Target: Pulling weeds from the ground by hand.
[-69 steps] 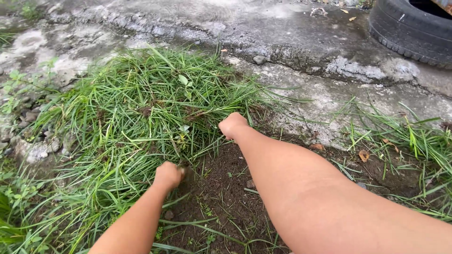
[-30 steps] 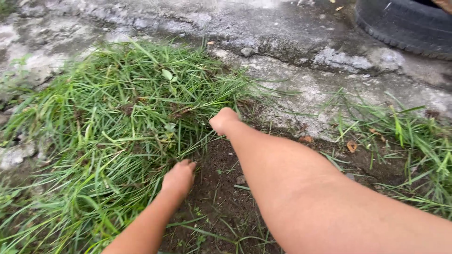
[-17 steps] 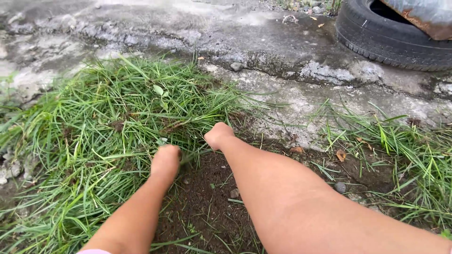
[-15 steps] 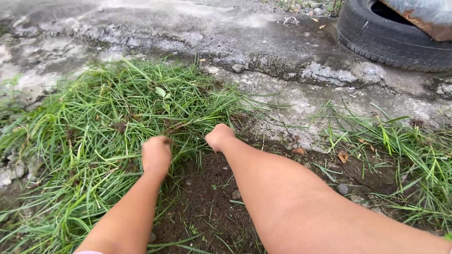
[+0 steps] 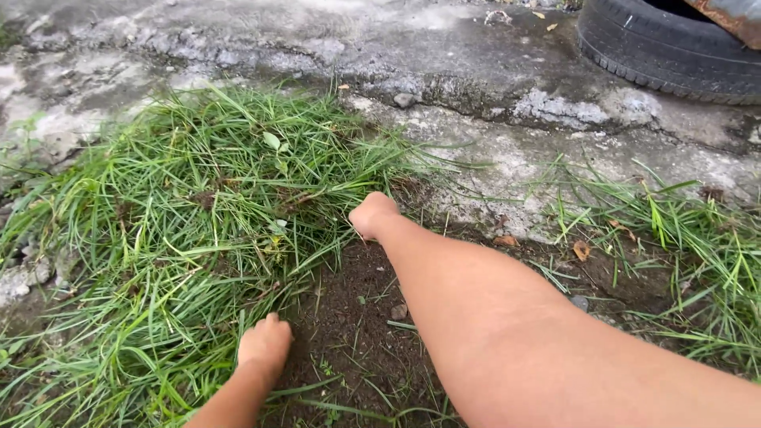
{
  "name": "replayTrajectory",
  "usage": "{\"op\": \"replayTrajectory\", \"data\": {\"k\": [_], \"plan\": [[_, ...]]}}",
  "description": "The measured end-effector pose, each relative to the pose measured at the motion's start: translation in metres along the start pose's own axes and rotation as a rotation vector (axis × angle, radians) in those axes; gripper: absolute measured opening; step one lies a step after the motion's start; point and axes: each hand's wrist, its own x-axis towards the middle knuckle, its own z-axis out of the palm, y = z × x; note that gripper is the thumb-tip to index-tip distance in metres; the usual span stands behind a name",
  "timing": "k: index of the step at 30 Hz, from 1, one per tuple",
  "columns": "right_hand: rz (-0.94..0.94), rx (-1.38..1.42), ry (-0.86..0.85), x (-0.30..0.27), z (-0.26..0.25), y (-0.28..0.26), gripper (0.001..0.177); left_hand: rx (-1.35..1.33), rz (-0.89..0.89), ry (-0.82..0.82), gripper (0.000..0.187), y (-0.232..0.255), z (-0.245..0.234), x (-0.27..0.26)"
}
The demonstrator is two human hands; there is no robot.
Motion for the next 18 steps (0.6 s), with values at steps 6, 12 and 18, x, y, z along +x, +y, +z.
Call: {"op": "replayTrajectory", "data": {"k": [6, 12, 18], "plan": [[0.018, 0.036, -0.016, -0.006, -0.010, 0.002, 0.024, -0.272, -0.129, 0.021, 0.023, -0.018, 0.017, 0.027], [0.025, 0.071, -0.014, -0.010, -0.012, 0.003, 0.023, -1.043, -0.603, 0.484, 0.027, -0.058, -0.041, 0.032], [0.011, 0.031, -0.034, -0.018, -0.015, -0.009, 0.023, -0.718, -0.287, 0.559, 0.045, -0.016, -0.080, -0.007]]}}
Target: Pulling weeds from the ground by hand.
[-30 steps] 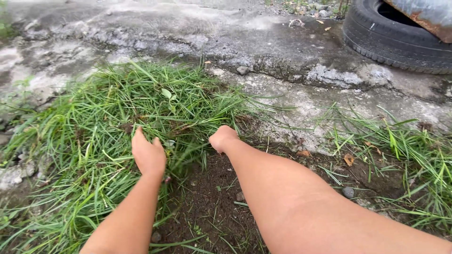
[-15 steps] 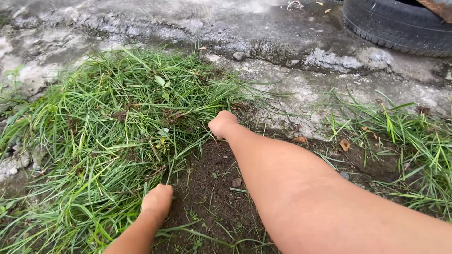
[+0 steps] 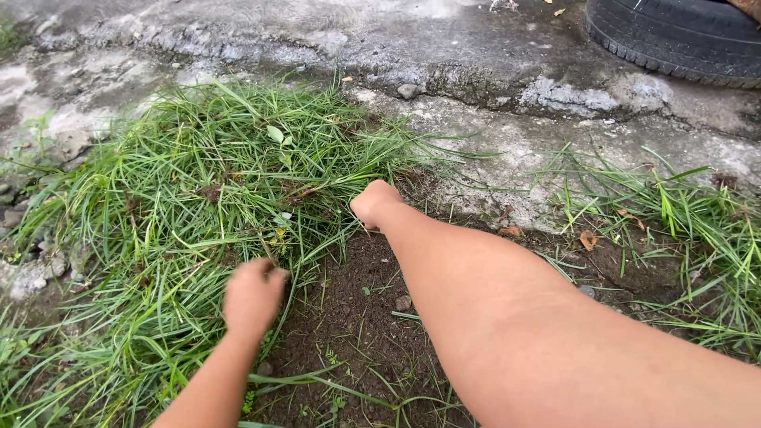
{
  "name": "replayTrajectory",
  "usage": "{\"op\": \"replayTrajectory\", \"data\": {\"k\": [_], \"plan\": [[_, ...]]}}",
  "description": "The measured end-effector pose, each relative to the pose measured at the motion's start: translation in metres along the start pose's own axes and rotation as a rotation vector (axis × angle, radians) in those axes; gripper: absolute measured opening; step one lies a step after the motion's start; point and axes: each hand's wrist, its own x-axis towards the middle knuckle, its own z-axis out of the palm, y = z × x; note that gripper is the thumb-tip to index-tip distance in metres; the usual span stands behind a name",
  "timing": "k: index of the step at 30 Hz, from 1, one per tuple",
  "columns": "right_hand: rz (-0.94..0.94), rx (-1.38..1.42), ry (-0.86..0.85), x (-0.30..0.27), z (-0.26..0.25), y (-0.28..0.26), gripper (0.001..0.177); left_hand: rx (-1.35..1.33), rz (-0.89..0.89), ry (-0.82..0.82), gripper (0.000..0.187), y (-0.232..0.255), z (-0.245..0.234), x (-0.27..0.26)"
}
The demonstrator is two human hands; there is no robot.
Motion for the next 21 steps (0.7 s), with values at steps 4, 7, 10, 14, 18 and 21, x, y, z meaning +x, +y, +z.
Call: {"op": "replayTrajectory", "data": {"k": [4, 7, 10, 14, 18, 21], "plan": [[-0.004, 0.014, -0.007, -0.012, -0.002, -0.005, 0.024, 0.374, 0.239, -0.500, 0.060, 0.023, 0.037, -0.058], [0.028, 0.055, 0.010, -0.019, -0.005, -0.003, 0.021, 0.467, 0.154, -0.455, 0.017, -0.033, 0.100, -0.067], [0.036, 0.055, 0.012, -0.013, -0.008, 0.007, 0.022, 0.195, 0.036, -0.385, 0.019, -0.031, 0.079, -0.072], [0.025, 0.025, -0.028, -0.022, -0.010, 0.009, 0.023, -0.020, -0.161, -0.363, 0.020, -0.056, 0.046, -0.055], [-0.001, 0.022, -0.049, -0.016, -0.002, 0.003, 0.022, 0.383, -0.133, -0.462, 0.035, -0.084, -0.015, -0.061], [-0.017, 0.015, -0.060, -0.022, 0.008, -0.010, 0.024, 0.809, -0.046, -0.683, 0.038, -0.128, -0.022, -0.082]]}}
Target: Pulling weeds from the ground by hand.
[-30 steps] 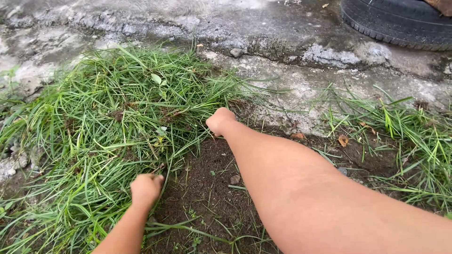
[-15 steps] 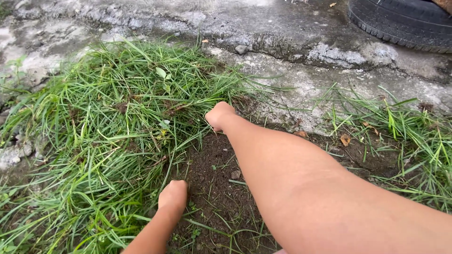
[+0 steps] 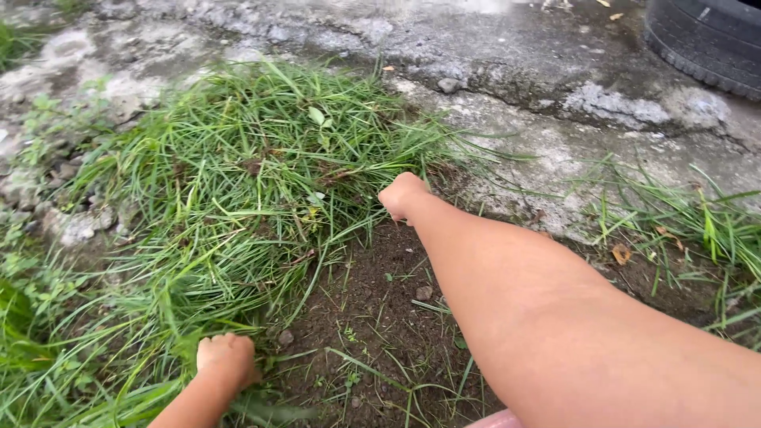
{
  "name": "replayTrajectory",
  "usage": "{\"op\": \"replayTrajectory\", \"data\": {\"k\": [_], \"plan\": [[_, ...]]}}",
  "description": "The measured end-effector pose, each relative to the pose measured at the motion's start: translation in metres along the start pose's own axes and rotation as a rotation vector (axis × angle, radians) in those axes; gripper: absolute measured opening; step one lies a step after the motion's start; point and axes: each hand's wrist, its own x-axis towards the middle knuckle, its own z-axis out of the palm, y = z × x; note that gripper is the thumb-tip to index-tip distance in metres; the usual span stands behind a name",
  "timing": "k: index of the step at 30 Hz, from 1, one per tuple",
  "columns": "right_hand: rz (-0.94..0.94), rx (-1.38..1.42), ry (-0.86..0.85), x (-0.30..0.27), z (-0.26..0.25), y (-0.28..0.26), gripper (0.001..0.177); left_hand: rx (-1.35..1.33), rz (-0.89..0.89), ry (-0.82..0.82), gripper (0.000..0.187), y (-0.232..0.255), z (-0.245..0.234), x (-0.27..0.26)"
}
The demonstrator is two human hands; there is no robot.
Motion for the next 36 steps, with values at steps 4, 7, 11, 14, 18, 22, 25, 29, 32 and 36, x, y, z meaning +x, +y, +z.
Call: {"op": "replayTrajectory", "data": {"k": [4, 7, 11, 14, 18, 22, 25, 29, 32, 36], "plan": [[-0.048, -0.109, 0.002, 0.002, 0.016, -0.012, 0.030, 0.203, 0.002, 0.046, 0.026, -0.011, 0.048, 0.010], [-0.163, -0.252, -0.047, -0.003, 0.017, -0.009, 0.025, 0.160, -0.067, 0.032, 0.030, 0.002, 0.015, -0.015], [-0.267, -0.382, -0.018, 0.021, 0.017, 0.011, 0.027, 0.282, 0.023, 0.017, 0.037, 0.032, -0.028, -0.031], [-0.208, -0.377, -0.027, 0.023, 0.024, 0.007, 0.023, 0.274, 0.141, 0.051, 0.038, 0.040, -0.036, -0.035], [-0.272, -0.427, -0.015, 0.011, 0.025, 0.000, 0.024, 0.156, 0.319, 0.276, 0.033, 0.042, -0.027, 0.000], [-0.326, -0.410, -0.016, 0.031, 0.031, 0.009, 0.022, 0.308, 0.318, 0.376, 0.017, 0.030, 0.041, 0.068], [-0.326, -0.454, -0.011, 0.023, 0.026, 0.005, 0.023, 0.163, 0.204, 0.284, 0.022, 0.030, 0.078, 0.105], [-0.283, -0.397, -0.032, 0.024, 0.028, 0.006, 0.024, -0.022, 0.141, 0.226, 0.025, 0.007, 0.069, 0.095], [-0.270, -0.410, -0.024, 0.017, 0.023, 0.009, 0.026, 0.010, 0.217, 0.128, 0.030, -0.007, 0.098, 0.110], [-0.281, -0.410, -0.045, 0.029, 0.024, 0.020, 0.028, -0.829, -0.039, 0.322, 0.034, -0.001, 0.143, 0.109]]}}
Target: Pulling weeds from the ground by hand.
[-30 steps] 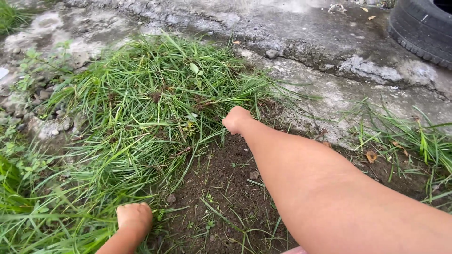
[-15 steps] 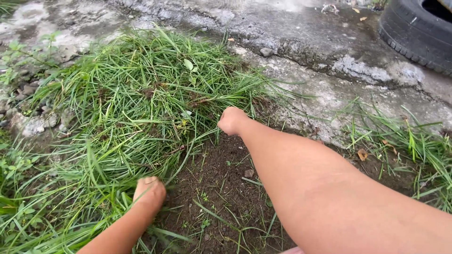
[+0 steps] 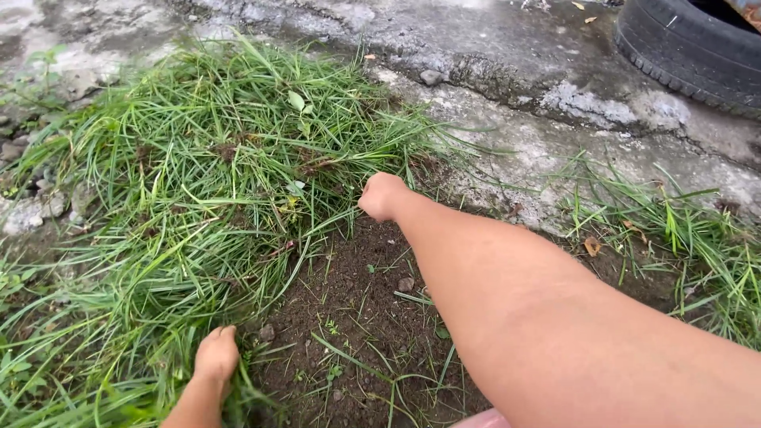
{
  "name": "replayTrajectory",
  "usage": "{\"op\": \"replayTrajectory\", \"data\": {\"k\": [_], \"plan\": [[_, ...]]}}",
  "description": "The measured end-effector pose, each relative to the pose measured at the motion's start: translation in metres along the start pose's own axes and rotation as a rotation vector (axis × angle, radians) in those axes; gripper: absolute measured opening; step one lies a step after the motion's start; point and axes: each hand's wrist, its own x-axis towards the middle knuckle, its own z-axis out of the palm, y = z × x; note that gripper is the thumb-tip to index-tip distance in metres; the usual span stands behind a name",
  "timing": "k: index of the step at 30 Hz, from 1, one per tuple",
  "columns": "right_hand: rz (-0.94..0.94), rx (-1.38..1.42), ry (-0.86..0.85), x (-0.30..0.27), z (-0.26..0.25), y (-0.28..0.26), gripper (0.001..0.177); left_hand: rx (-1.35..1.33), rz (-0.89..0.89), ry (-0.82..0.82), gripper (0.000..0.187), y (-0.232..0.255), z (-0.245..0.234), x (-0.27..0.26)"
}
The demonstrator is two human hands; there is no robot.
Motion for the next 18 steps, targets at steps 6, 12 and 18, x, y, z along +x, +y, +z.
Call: {"op": "replayTrajectory", "data": {"k": [6, 12, 18], "plan": [[0.018, 0.029, -0.002, 0.003, 0.002, 0.000, 0.028, -1.121, -0.434, 0.238, 0.033, 0.020, -0.025, -0.018], [-0.044, -0.050, -0.027, 0.007, 0.008, -0.010, 0.028, -0.493, -0.131, 0.033, 0.049, 0.082, -0.139, 0.025], [-0.042, -0.044, -0.081, 0.003, 0.010, -0.018, 0.027, 0.190, 0.073, 0.912, 0.093, 0.162, -0.281, 0.065]]}}
